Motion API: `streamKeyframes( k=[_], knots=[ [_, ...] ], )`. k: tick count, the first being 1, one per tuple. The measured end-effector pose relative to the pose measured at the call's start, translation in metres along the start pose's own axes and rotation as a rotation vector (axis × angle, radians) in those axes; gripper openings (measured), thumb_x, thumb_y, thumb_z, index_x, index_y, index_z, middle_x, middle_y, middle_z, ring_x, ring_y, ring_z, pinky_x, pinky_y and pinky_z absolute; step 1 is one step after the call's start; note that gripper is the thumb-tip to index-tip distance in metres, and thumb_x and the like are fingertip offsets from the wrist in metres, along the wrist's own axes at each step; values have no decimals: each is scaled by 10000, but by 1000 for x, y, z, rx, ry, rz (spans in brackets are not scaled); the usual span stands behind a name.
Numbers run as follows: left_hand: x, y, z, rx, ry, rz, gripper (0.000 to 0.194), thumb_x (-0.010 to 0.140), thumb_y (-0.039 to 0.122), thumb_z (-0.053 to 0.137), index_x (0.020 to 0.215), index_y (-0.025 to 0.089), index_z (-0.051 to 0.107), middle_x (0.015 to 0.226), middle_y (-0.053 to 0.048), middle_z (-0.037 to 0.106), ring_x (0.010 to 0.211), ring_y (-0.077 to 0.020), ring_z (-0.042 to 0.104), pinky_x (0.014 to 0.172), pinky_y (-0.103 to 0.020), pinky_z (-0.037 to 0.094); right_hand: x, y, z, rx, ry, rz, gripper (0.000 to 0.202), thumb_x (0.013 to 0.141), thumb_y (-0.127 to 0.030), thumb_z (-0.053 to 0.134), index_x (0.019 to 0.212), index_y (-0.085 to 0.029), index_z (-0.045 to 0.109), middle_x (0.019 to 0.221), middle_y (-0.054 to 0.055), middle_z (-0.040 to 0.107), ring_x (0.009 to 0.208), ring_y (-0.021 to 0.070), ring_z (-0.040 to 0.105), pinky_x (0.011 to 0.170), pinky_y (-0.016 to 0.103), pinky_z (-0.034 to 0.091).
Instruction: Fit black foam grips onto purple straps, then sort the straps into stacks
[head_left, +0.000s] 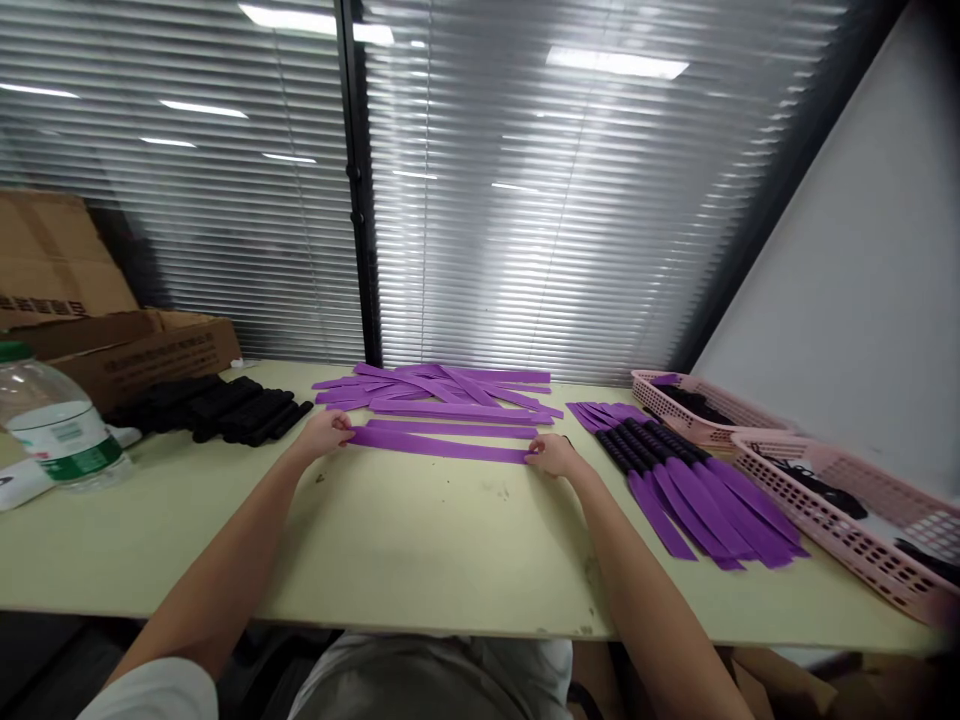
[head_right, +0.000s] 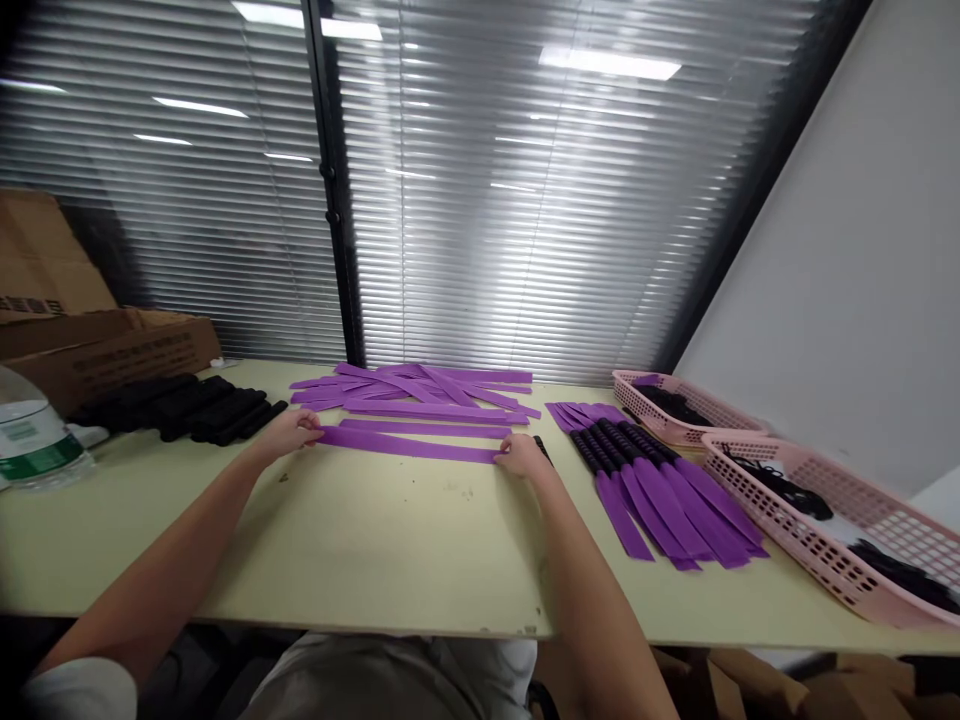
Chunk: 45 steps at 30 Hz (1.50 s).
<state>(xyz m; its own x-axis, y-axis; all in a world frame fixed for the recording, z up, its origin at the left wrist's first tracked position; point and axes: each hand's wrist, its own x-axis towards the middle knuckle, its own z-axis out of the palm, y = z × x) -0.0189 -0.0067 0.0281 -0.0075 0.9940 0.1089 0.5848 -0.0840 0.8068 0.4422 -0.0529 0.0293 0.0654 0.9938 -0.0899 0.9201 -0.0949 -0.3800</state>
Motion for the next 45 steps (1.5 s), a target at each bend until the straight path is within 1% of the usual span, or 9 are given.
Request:
streamKeyframes(
  k=[3, 9, 17, 23, 34, 37, 40, 43, 45],
  knots=[
    [-1, 0, 1, -41, -5, -12, 323, 506, 414, 709, 650, 204, 508, 509, 19, 579, 522, -186, 596, 483, -256, 404, -3, 1, -3, 59, -43, -5, 262, 781, -304, 679, 989, -144, 666, 1146, 115, 641, 445, 69, 572, 445, 205, 458],
    [0, -5, -1, -193, -28, -15, 428, 435, 446, 785, 657, 191, 522, 536, 17, 597, 543, -182, 611, 507, -266, 439, -6, 0, -7, 93, -59, -14, 308, 743, -275, 716, 996, -121, 633, 1144, 136, 637, 376, 49, 519, 398, 204, 433],
    [0, -6, -4, -313, -22, -8, 496, 420, 450, 845, 696, 173, 541, 587, 6, 627, 602, -163, 635, 565, -262, 484, -4, 4, -6, 112, -80, -13, 263, 702, -312, 756, 856, -127, 649, 814, 69, 696, 398, 77, 524, 403, 190, 420],
    [0, -8, -7, -367, -32, -44, 540, 406, 462, 869, 756, 162, 588, 652, -14, 657, 655, -181, 668, 609, -279, 520, 2, 10, -1, 142, -61, -17, 352, 708, -300, 740, 986, -115, 629, 1073, 132, 664, 402, 52, 506, 393, 201, 423],
    [0, -6, -9, -381, -12, -45, 559, 434, 505, 843, 814, 142, 654, 680, -31, 665, 655, -169, 646, 635, -282, 503, 3, 15, 0, 176, -115, -70, 278, 665, -298, 762, 855, -140, 635, 718, 18, 672, 397, 72, 476, 401, 198, 378],
    [1, -6, -11, -375, -9, -40, 548, 458, 509, 834, 828, 146, 657, 678, -27, 658, 651, -156, 630, 628, -267, 485, 2, 13, -1, 177, -86, -82, 283, 653, -268, 756, 881, -146, 642, 690, 0, 661, 434, 88, 494, 415, 200, 369],
    [0, -3, -12, -358, 9, -50, 550, 485, 520, 823, 859, 151, 659, 667, -15, 638, 623, -134, 602, 589, -240, 452, 0, 14, -7, 164, -12, -102, 251, 632, -242, 757, 852, -159, 669, 740, 3, 679, 596, 124, 584, 514, 195, 411],
    [-3, 4, -7, -355, 20, -43, 545, 510, 529, 807, 878, 160, 649, 645, 6, 598, 592, -117, 567, 555, -221, 416, -1, 19, -18, 132, 109, -82, 184, 687, -331, 716, 774, -171, 685, 754, 7, 679, 752, 159, 616, 629, 206, 423],
    [-5, 10, 0, -372, -13, -23, 520, 537, 527, 794, 868, 159, 636, 631, 17, 567, 570, -107, 536, 535, -214, 390, -1, 26, -26, 103, 189, -20, 255, 739, -424, 654, 753, -171, 688, 732, 20, 671, 778, 184, 619, 656, 232, 418]
  ],
)
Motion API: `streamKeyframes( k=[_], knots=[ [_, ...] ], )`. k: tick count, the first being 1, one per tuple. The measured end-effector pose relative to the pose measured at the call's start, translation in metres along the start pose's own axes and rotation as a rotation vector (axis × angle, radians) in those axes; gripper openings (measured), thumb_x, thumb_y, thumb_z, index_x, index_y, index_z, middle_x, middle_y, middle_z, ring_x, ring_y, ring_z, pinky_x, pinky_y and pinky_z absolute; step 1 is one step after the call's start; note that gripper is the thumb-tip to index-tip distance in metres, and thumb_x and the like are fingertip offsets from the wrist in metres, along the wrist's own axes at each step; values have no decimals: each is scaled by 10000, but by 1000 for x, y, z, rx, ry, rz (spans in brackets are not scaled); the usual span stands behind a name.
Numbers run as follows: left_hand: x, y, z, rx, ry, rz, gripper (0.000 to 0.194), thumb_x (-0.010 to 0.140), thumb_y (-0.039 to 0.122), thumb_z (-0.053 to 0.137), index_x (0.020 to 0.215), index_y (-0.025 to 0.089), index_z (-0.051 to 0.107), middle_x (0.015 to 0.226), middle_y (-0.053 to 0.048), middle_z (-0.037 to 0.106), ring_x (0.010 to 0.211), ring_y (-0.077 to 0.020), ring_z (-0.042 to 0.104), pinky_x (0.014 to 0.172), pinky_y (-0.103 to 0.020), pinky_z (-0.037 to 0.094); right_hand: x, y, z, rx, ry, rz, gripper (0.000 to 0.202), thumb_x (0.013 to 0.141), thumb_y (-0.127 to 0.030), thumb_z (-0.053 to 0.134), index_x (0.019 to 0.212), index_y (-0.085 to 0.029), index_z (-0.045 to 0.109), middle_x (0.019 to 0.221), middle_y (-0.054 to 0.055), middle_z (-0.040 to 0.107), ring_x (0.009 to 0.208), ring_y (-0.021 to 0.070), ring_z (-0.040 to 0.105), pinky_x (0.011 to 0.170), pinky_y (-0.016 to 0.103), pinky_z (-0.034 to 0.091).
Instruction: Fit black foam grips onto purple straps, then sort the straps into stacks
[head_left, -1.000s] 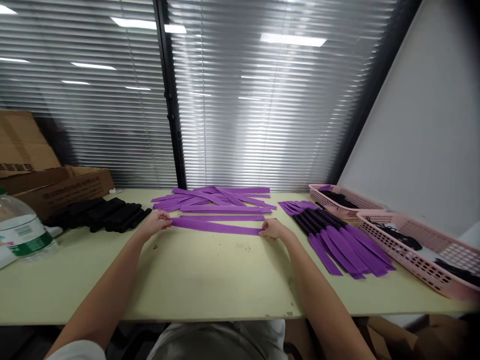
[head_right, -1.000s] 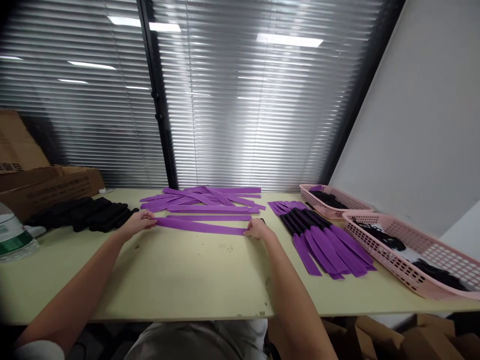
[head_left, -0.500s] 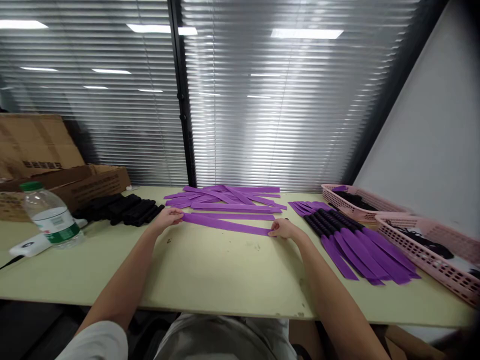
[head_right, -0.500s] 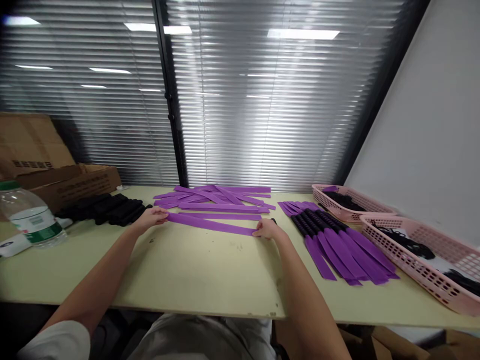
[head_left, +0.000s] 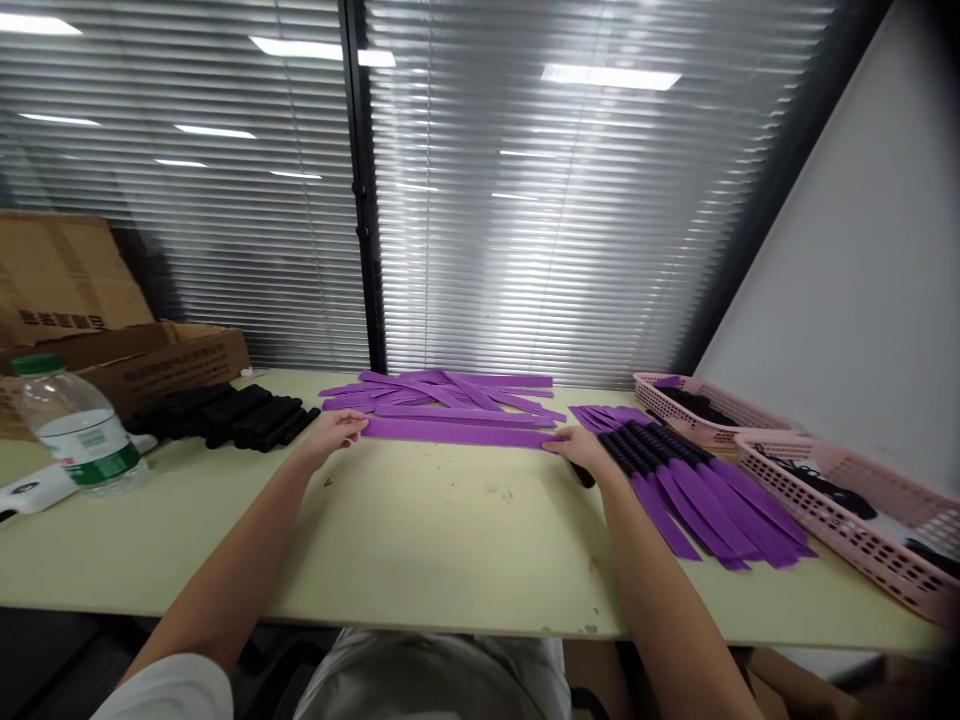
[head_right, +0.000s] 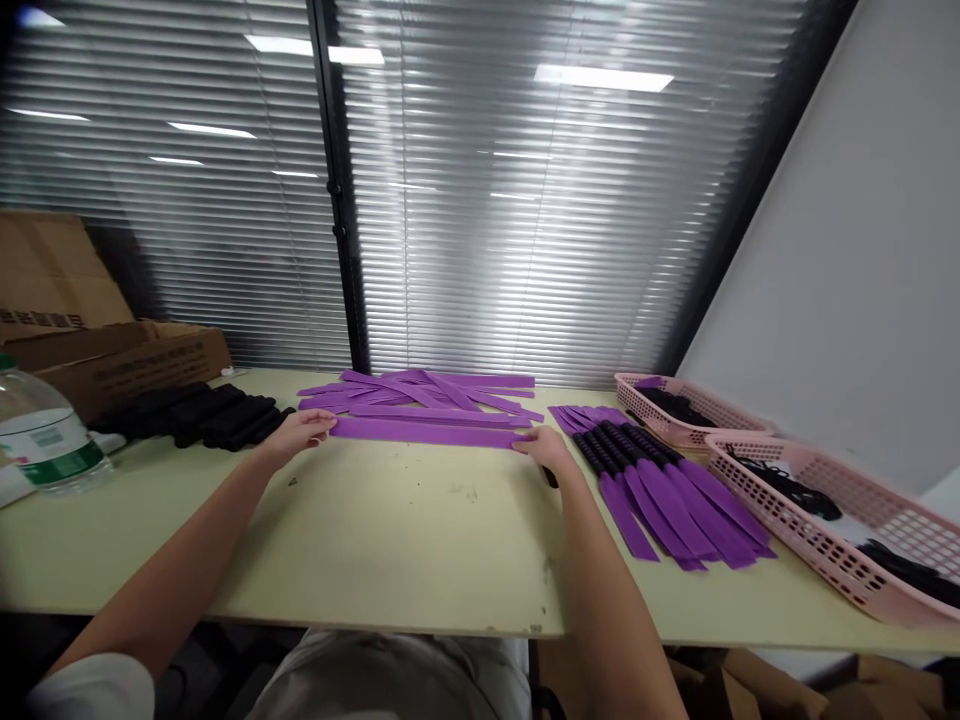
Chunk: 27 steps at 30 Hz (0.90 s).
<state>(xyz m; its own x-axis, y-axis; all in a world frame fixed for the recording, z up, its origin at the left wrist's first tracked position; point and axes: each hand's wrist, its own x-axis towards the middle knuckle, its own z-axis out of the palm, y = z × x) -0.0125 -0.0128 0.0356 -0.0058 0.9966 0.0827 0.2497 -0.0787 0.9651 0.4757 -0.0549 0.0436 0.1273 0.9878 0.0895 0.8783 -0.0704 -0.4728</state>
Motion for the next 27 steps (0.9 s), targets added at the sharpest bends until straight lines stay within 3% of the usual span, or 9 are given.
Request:
streamKeyframes(
  k=[3, 7, 16, 22, 27],
  knots=[
    [-3, 3, 16, -38, -91, 15, 470, 577, 503, 781, 849, 154, 621, 598, 35, 515, 530, -86, 476, 512, -206, 346, 2, 10, -7, -74, 83, 118, 329, 745, -487, 622, 764, -165, 692, 720, 50, 670, 797, 226, 625, 688, 277, 415],
    [-5, 4, 29, -64, -138, 10, 438, 593, 469, 782, 849, 152, 621, 602, 40, 507, 521, -76, 452, 517, -206, 332, 3, 17, -3, -112, 79, 174, 266, 677, -424, 686, 694, -159, 682, 712, 66, 674, 757, 223, 628, 637, 265, 404],
    [-9, 11, 23, -177, -70, -84, 429, 514, 410, 839, 775, 145, 625, 591, 41, 521, 501, -66, 451, 514, -194, 345, -2, 11, 11, -19, 37, 72, 188, 562, -313, 723, 511, -176, 605, 504, -6, 542, 585, 158, 539, 505, 238, 327],
    [-8, 20, 1, -486, 37, -103, 277, 595, 237, 795, 777, 151, 605, 603, 30, 558, 488, -94, 523, 487, -199, 419, -9, -19, 23, 103, -65, -105, 213, 578, -317, 701, 491, -188, 556, 516, -36, 515, 558, 134, 493, 523, 244, 349],
    [-7, 25, -29, -720, 179, -64, 84, 697, 127, 614, 759, 159, 567, 619, 3, 604, 513, -127, 569, 511, -241, 490, -25, -67, 52, 429, -262, -472, 274, 676, -449, 687, 616, -191, 618, 676, -7, 614, 655, 161, 555, 629, 290, 433]
  ],
)
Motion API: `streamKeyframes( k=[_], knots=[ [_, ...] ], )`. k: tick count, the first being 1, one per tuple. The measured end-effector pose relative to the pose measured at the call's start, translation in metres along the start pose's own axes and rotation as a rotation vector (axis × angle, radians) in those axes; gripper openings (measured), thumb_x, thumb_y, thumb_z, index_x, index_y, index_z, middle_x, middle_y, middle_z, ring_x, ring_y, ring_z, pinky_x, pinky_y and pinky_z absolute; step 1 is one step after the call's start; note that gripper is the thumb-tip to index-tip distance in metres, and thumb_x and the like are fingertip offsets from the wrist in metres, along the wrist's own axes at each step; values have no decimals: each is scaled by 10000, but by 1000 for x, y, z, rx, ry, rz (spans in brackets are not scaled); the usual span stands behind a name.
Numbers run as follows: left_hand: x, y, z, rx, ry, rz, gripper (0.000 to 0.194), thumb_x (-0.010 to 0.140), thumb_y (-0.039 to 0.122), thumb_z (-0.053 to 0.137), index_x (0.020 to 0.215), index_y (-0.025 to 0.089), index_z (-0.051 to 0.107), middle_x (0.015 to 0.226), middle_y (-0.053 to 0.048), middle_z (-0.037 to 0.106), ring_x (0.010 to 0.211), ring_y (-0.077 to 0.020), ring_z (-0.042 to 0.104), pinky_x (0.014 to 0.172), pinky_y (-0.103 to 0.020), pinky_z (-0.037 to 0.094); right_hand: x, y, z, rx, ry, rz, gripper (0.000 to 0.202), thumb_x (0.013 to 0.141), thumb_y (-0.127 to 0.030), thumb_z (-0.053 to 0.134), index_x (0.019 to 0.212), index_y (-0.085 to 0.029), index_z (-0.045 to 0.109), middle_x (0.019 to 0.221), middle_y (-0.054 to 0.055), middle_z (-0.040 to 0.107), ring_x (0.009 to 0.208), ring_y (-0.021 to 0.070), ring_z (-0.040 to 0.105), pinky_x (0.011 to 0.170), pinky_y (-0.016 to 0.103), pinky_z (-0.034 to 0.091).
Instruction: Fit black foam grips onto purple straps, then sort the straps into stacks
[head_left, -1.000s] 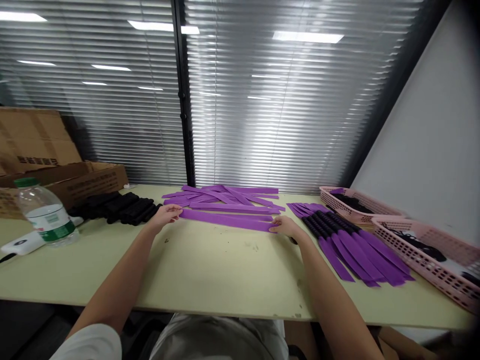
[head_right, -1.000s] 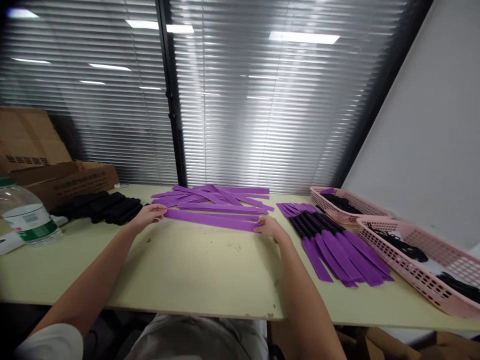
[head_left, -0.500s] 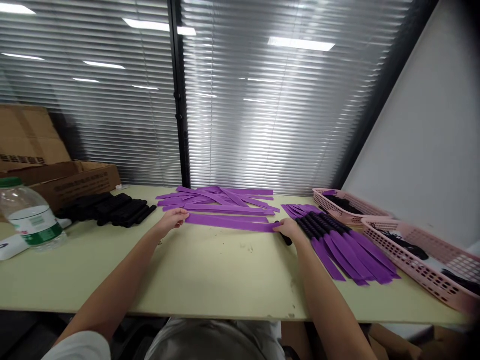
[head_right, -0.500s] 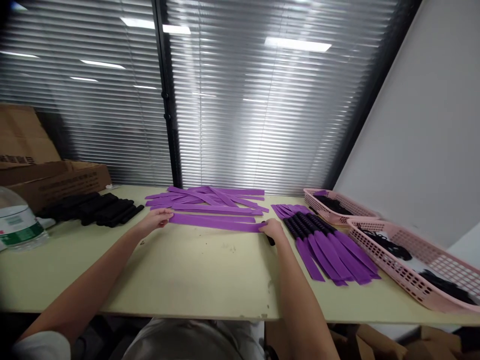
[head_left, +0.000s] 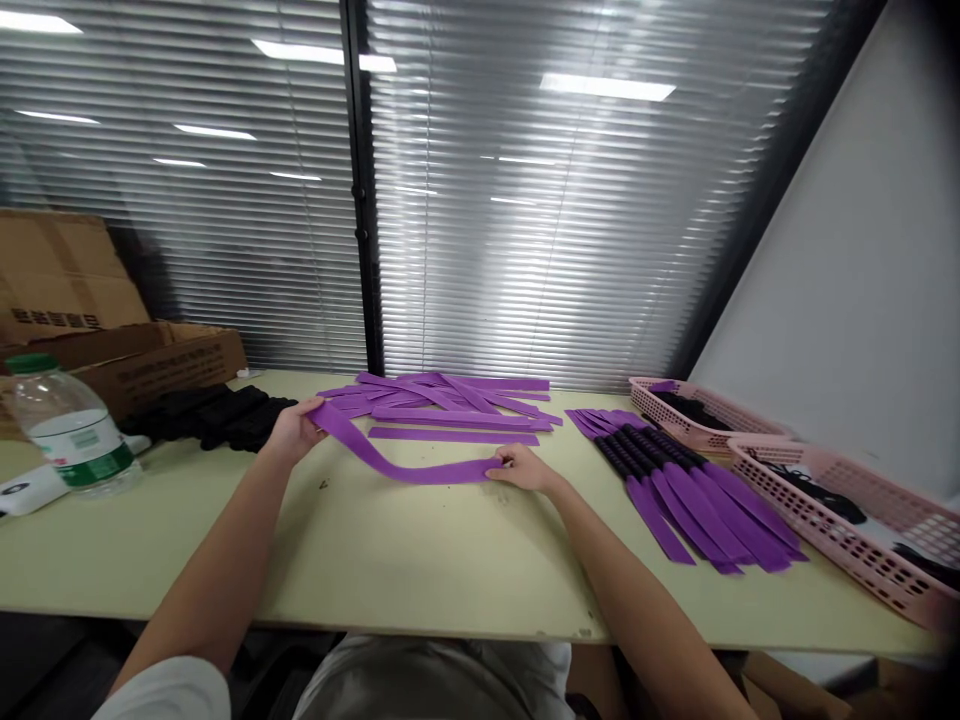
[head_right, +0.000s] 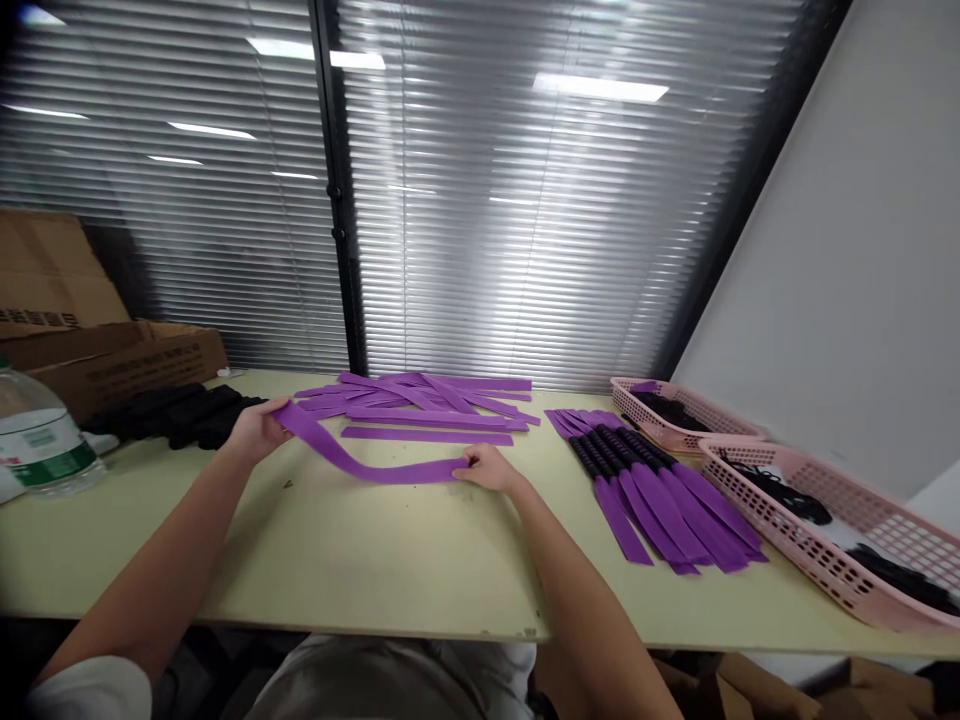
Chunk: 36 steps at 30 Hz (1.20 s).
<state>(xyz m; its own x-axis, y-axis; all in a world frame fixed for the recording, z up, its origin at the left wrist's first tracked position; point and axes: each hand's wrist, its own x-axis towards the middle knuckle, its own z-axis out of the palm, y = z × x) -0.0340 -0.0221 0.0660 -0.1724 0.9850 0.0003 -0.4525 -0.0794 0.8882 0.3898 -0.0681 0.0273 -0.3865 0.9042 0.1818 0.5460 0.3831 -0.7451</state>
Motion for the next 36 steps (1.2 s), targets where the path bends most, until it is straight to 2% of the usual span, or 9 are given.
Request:
streamKeyframes(
  k=[5, 10, 13, 16, 20, 24, 28, 31, 36],
  knots=[
    [3, 14, -21, -261, 70, 59, 79, 724, 93, 543, 732, 167, 516, 602, 6, 600, 546, -146, 597, 557, -283, 533, 5, -20, 10, 323, 186, -100, 321, 713, -506, 700, 723, -196, 617, 795, 17, 649, 770, 178, 602, 741, 334, 480],
    [-3, 2, -9, -1, -41, 27, 108, 718, 137, 640, 739, 162, 536, 614, 17, 590, 505, -108, 563, 477, -206, 462, 4, -3, -34, 749, 619, -49, 399, 624, -517, 770, 758, -197, 574, 677, -35, 598, 611, 123, 597, 640, 287, 525],
    [-12, -19, 22, 122, -152, -33, 214, 635, 168, 772, 755, 133, 599, 632, -6, 599, 535, -119, 579, 476, -201, 434, -3, 12, -67, 827, 927, -14, 458, 564, -525, 790, 771, -198, 546, 637, -55, 561, 546, 112, 578, 508, 236, 496],
    [-24, -41, 62, 304, -307, -11, 294, 603, 285, 819, 754, 146, 608, 591, 26, 561, 530, -94, 550, 516, -192, 408, -16, 29, -95, 661, 1262, 60, 428, 631, -547, 718, 786, -192, 536, 630, -48, 543, 489, 106, 533, 431, 221, 447],
    [-42, -55, 114, 461, -422, 47, 331, 622, 398, 790, 766, 160, 610, 604, 19, 578, 554, -97, 535, 551, -216, 396, -43, 46, -121, 215, 1594, 281, 280, 779, -458, 583, 760, -183, 531, 701, 25, 589, 636, 179, 588, 630, 323, 518],
    [-62, -58, 169, 503, -566, 98, 290, 650, 389, 755, 771, 167, 613, 643, 17, 585, 579, -103, 537, 583, -240, 419, -68, 43, -131, -131, 1828, 478, 191, 846, -350, 473, 864, -181, 560, 894, 123, 639, 883, 277, 593, 844, 440, 454],
    [-79, -63, 229, 547, -670, 145, 196, 686, 329, 718, 726, 167, 614, 618, 15, 580, 563, -105, 530, 590, -260, 445, -84, 25, -133, -334, 1887, 649, 255, 835, -387, 476, 965, -199, 589, 1215, 187, 552, 1158, 405, 438, 898, 590, 339],
    [-89, -70, 273, 581, -683, 147, 99, 691, 233, 686, 683, 160, 620, 636, -19, 616, 575, -125, 566, 597, -285, 476, -85, 15, -132, -415, 1856, 468, 302, 828, -366, 484, 1066, -209, 582, 1300, 170, 498, 1244, 386, 358, 970, 590, 271],
    [-99, -76, 331, 584, -639, 183, 76, 669, 199, 660, 628, 152, 616, 623, -56, 637, 544, -148, 585, 555, -294, 467, -59, -1, -113, 19, 1299, -84, 310, 842, -474, 482, 909, -182, 564, 908, 90, 632, 894, 227, 585, 854, 386, 456]
  ],
)
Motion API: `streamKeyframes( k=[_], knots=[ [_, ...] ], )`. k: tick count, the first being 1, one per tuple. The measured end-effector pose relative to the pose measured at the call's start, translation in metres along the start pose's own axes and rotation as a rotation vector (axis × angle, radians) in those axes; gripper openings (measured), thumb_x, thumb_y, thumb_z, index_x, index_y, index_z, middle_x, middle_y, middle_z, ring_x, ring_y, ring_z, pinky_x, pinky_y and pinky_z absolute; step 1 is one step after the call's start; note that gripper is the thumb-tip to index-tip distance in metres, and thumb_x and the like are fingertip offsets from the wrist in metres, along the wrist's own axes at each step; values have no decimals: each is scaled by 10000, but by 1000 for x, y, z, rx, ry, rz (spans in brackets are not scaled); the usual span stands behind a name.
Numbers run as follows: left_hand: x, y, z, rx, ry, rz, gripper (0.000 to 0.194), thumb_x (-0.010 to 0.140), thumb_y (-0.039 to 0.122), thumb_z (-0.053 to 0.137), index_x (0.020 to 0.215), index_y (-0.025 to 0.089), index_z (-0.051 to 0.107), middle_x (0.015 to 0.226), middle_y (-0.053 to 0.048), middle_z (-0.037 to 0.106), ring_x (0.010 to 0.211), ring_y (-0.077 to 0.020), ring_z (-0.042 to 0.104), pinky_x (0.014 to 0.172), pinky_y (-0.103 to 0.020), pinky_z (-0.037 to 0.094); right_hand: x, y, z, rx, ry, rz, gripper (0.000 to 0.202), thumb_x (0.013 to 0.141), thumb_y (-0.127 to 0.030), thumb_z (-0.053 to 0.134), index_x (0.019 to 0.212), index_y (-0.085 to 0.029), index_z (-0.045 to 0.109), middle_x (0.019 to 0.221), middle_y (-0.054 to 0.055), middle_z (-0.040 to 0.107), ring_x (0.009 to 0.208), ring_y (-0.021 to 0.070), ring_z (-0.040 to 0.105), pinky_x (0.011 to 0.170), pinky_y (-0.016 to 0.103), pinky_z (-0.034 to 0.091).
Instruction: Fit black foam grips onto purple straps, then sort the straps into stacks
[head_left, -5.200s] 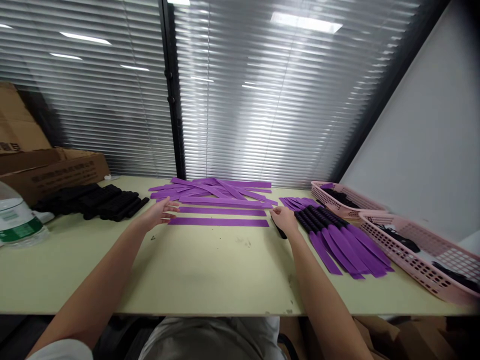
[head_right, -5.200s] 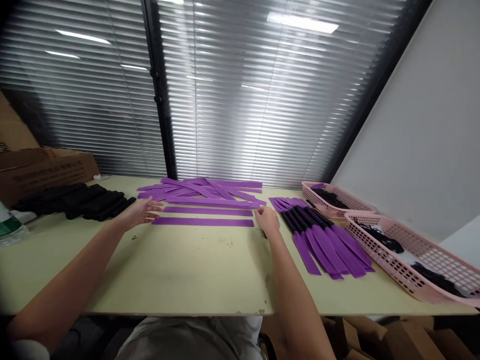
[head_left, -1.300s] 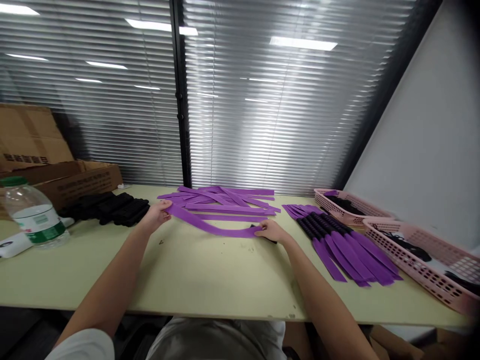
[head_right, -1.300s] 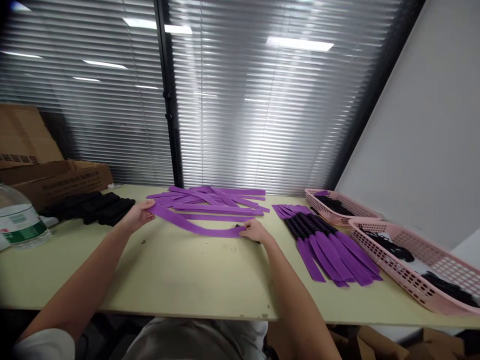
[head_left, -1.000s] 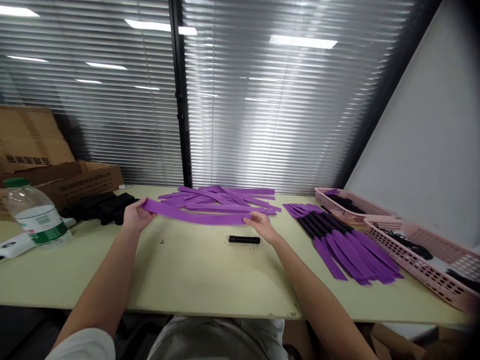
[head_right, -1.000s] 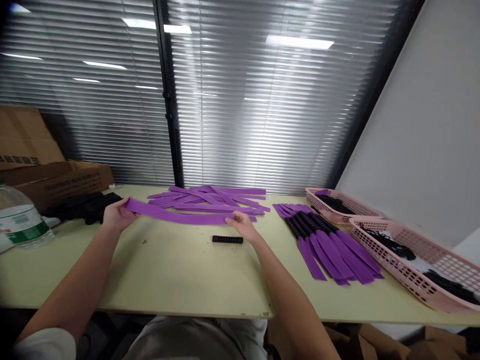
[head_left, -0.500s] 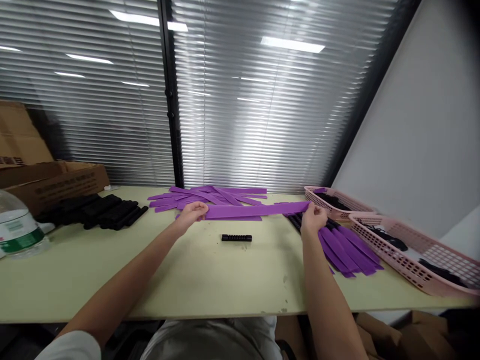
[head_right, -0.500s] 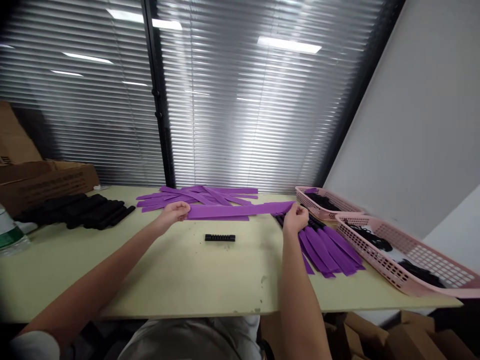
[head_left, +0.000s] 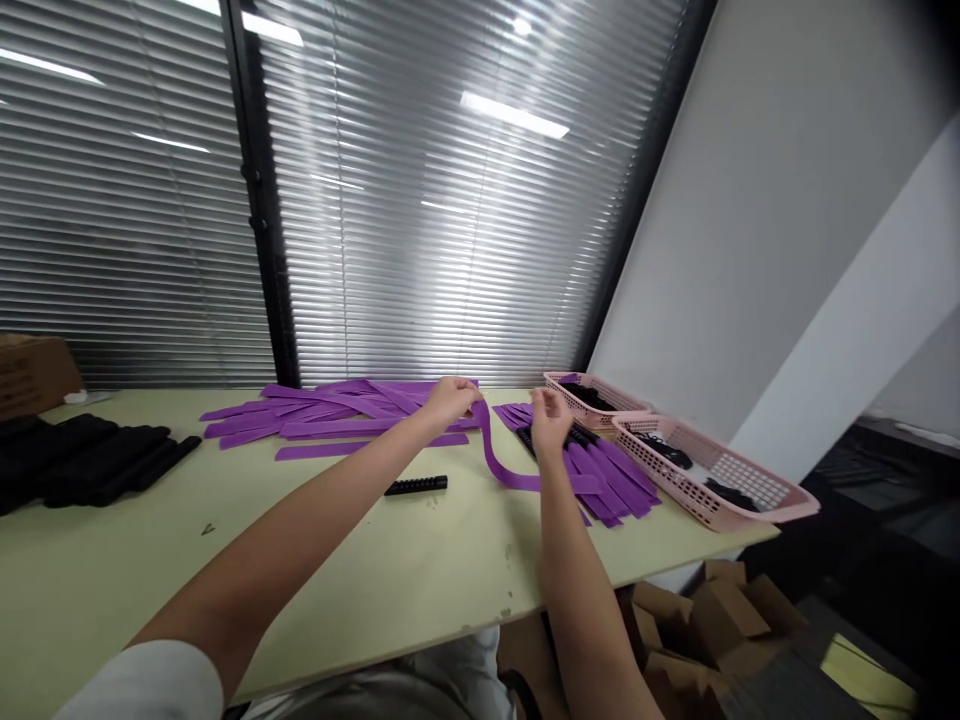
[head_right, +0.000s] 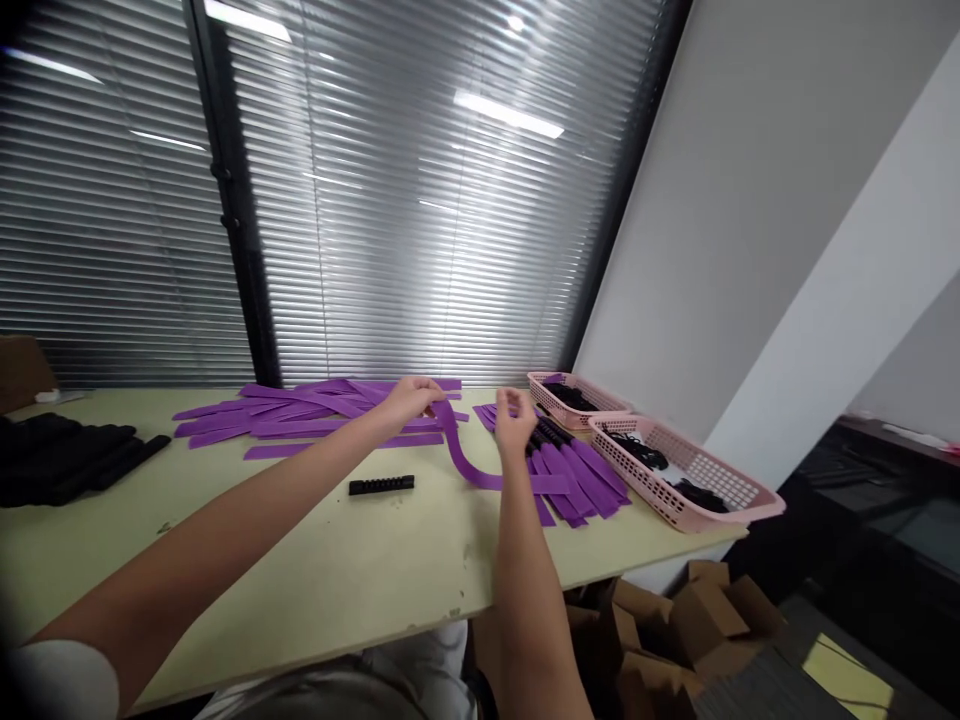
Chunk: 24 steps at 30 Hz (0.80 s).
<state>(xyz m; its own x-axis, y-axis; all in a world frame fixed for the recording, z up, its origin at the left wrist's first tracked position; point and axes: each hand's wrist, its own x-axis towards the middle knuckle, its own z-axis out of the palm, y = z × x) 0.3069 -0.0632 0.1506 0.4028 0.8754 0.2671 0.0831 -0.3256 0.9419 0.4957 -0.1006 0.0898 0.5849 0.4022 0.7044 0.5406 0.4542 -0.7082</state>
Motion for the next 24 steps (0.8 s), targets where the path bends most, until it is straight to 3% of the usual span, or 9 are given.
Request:
streamKeyframes(
  k=[2, 4, 8, 13, 16, 19, 24],
  knots=[
    [8, 8, 10, 15, 47, 18, 84, 671, 204, 648, 618, 158, 602, 623, -53, 635, 568, -162, 595, 567, -299, 460, -12, -8, 17, 164, -170, -34, 310, 821, -476, 541, 940, -190, 546, 897, 70, 638, 858, 206, 605, 811, 352, 478],
    [14, 13, 17, 38, 105, 45, 75, 671, 210, 649, 633, 166, 601, 656, -52, 644, 645, -182, 609, 606, -304, 456, -25, -16, 29, 180, -237, -115, 329, 784, -440, 622, 993, -199, 545, 949, 67, 644, 887, 208, 610, 821, 348, 475],
    [23, 15, 21, 94, 188, 71, 90, 690, 237, 660, 751, 177, 631, 762, -61, 676, 784, -222, 624, 699, -331, 454, -41, -22, 38, 157, -245, -222, 429, 726, -381, 710, 1082, -200, 552, 1018, 79, 646, 936, 225, 608, 861, 358, 469],
    [22, 8, 17, 126, 181, 83, 170, 774, 300, 617, 888, 175, 610, 836, -84, 692, 784, -220, 643, 731, -343, 464, -42, -17, 43, 216, -214, -132, 433, 778, -401, 659, 1141, -184, 565, 1069, 91, 649, 977, 219, 612, 887, 351, 466],
    [8, -15, 7, 275, 101, 126, 278, 845, 384, 547, 1029, 177, 573, 1014, -116, 685, 885, -226, 645, 767, -336, 472, -39, -13, 46, 202, -185, -86, 370, 796, -431, 627, 1070, -182, 620, 1044, 81, 658, 946, 204, 606, 874, 340, 464],
    [-14, -53, -6, 619, -114, 135, 406, 938, 439, 334, 1153, 154, 527, 1145, -158, 638, 1000, -242, 624, 810, -348, 477, -37, -8, 49, 226, -136, 18, 385, 805, -477, 590, 1037, -173, 634, 1011, 82, 663, 879, 189, 603, 822, 326, 475],
    [-54, -110, -29, 833, -315, 112, 429, 755, 458, 614, 1070, 168, 614, 1199, -173, 598, 1134, -363, 540, 909, -461, 432, -31, 3, 50, 366, -97, 366, 514, 845, -596, 430, 1099, -178, 588, 1039, 103, 673, 717, 155, 614, 678, 290, 483]
  ],
)
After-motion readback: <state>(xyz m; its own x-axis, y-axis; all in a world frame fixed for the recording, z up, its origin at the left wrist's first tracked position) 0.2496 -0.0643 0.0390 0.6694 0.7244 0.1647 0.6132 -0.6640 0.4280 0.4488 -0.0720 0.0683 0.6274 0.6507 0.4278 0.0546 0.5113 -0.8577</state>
